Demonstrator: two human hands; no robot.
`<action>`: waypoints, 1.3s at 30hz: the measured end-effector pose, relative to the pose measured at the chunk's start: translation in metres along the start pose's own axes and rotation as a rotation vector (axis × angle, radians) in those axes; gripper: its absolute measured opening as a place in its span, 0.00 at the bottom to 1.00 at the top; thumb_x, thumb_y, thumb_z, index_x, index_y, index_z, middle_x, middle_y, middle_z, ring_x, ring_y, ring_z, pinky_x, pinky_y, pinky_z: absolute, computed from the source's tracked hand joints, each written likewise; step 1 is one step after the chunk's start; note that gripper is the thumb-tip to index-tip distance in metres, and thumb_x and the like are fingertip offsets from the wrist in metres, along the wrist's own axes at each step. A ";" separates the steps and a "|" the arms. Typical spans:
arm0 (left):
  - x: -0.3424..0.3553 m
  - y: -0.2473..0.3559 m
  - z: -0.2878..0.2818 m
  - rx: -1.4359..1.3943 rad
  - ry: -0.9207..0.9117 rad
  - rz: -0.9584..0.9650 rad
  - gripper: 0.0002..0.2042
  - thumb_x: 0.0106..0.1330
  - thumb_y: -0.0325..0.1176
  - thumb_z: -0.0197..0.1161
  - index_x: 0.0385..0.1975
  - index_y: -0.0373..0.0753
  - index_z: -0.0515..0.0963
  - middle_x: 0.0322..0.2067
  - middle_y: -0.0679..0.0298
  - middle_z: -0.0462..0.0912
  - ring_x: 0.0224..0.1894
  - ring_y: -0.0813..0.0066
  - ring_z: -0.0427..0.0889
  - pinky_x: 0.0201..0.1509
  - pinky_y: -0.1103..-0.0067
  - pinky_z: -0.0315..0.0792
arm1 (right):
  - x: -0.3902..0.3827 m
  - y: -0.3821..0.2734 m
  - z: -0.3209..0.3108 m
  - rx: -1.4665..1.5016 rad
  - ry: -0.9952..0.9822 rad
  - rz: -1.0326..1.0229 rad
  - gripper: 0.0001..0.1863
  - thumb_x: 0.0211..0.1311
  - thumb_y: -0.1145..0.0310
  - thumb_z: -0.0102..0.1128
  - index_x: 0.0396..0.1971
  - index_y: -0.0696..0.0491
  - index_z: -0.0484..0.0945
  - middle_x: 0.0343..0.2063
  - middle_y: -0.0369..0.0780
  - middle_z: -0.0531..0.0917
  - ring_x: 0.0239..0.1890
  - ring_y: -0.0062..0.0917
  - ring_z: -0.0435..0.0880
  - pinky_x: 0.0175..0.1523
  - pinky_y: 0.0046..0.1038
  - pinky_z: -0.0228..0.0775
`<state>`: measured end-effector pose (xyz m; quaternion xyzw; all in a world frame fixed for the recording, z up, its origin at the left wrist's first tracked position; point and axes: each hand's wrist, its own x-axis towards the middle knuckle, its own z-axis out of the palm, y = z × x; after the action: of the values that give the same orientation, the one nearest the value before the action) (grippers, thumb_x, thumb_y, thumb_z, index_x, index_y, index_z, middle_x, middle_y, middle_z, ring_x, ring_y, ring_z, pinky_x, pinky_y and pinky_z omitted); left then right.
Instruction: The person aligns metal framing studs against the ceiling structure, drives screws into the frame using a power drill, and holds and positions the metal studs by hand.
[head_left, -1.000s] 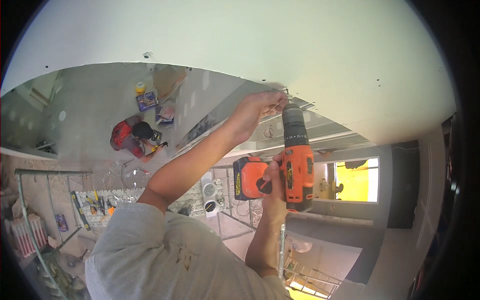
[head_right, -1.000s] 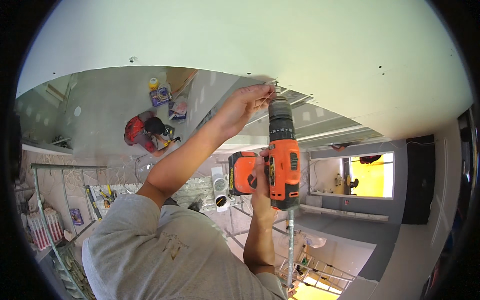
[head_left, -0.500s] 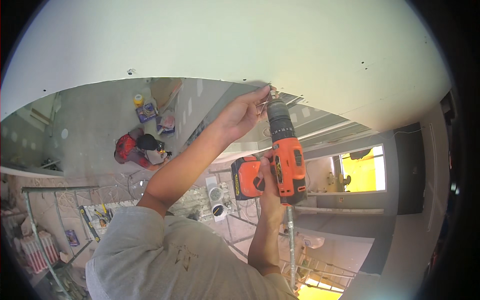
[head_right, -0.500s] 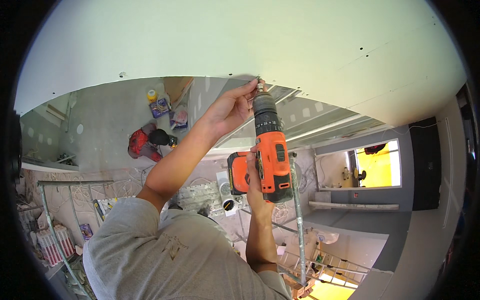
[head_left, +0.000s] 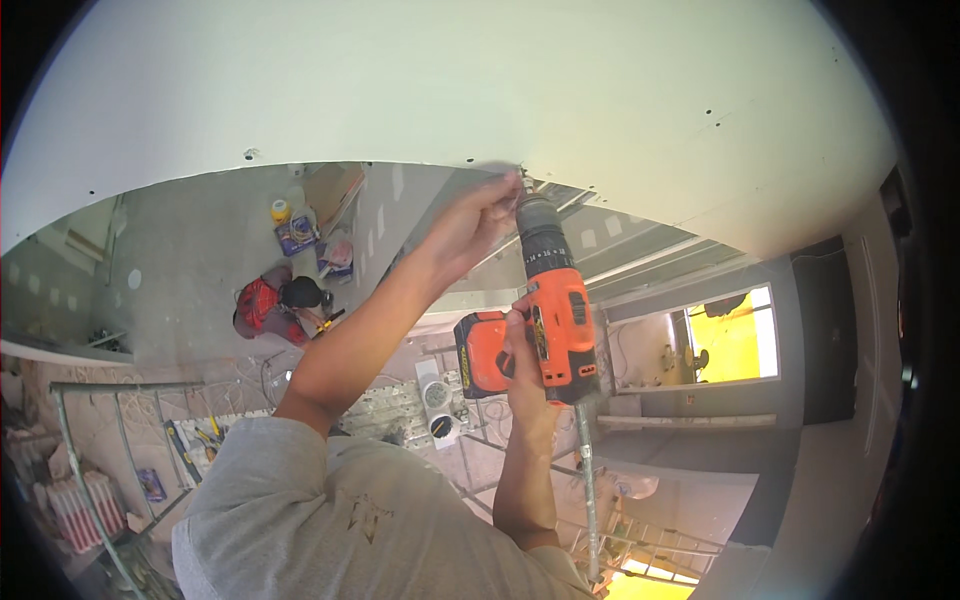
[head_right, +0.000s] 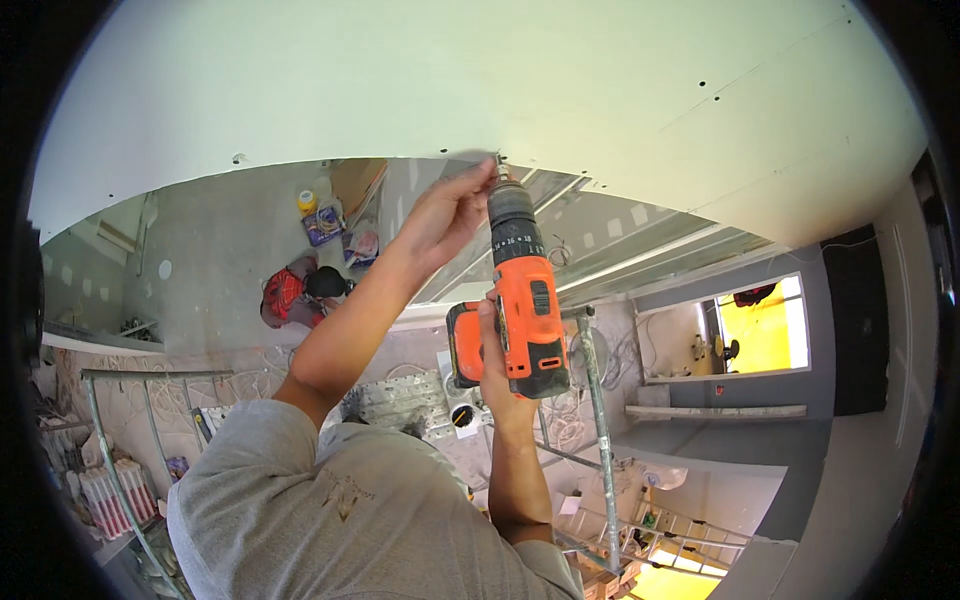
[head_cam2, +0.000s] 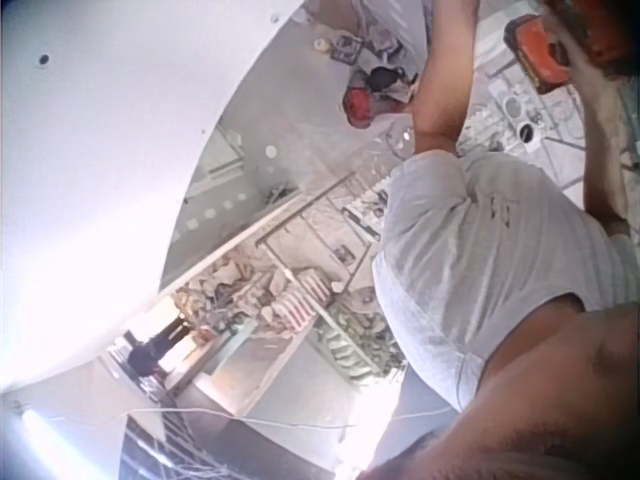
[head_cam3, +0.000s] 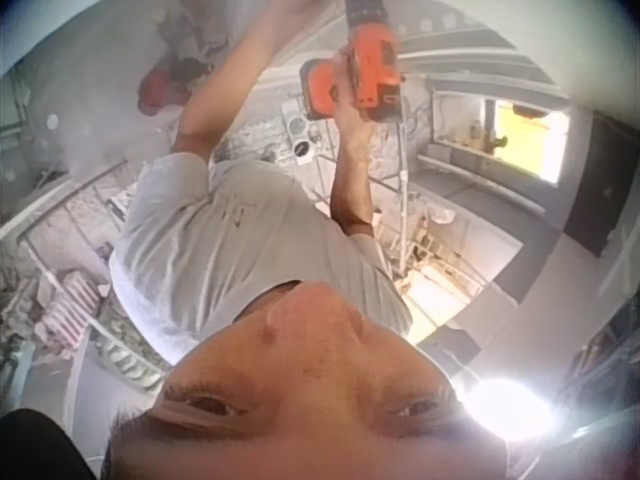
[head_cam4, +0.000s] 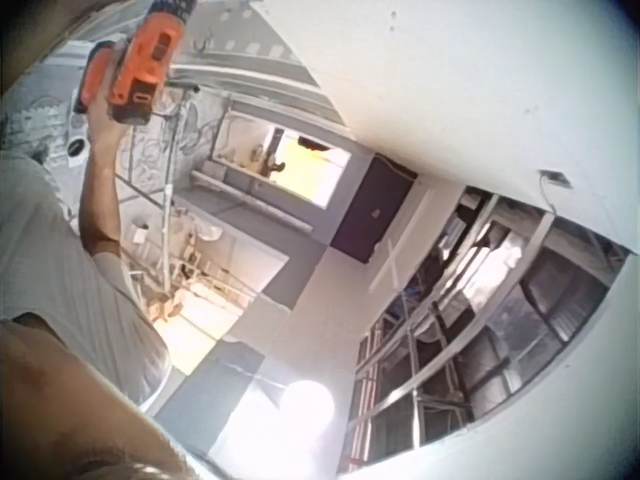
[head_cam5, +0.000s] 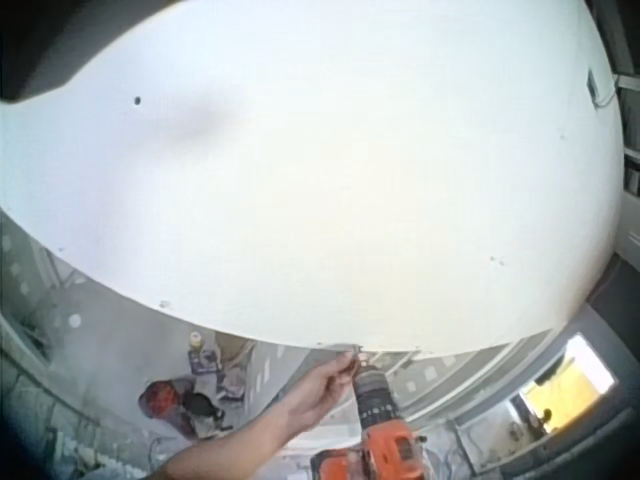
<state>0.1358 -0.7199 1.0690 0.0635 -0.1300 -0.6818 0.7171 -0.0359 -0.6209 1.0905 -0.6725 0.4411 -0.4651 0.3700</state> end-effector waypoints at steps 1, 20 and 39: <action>-0.006 0.003 -0.007 0.245 0.050 0.064 0.12 0.75 0.33 0.60 0.50 0.31 0.76 0.45 0.63 0.81 0.48 0.75 0.80 0.59 0.78 0.73 | -0.001 -0.002 -0.001 -0.010 -0.013 0.063 0.10 0.69 0.68 0.65 0.44 0.57 0.80 0.32 0.34 0.81 0.30 0.17 0.77 0.38 0.25 0.71; 0.048 0.007 -0.099 1.582 0.096 0.461 0.52 0.44 0.39 0.81 0.69 0.30 0.56 0.65 0.43 0.66 0.69 0.52 0.66 0.74 0.67 0.60 | 0.006 0.009 -0.003 -0.090 -0.012 0.079 0.11 0.67 0.67 0.67 0.42 0.59 0.82 0.34 0.40 0.85 0.36 0.25 0.83 0.45 0.31 0.75; -0.033 -0.018 -0.065 1.267 0.188 0.541 0.08 0.75 0.33 0.57 0.44 0.35 0.74 0.37 0.64 0.77 0.35 0.78 0.72 0.42 0.80 0.65 | 0.009 0.016 -0.011 -0.172 -0.041 0.074 0.14 0.69 0.64 0.64 0.46 0.59 0.80 0.38 0.41 0.84 0.39 0.28 0.82 0.46 0.32 0.74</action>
<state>0.1351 -0.6938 0.9989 0.4939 -0.4515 -0.2638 0.6947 -0.0491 -0.6358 1.0821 -0.6945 0.4960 -0.3977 0.3369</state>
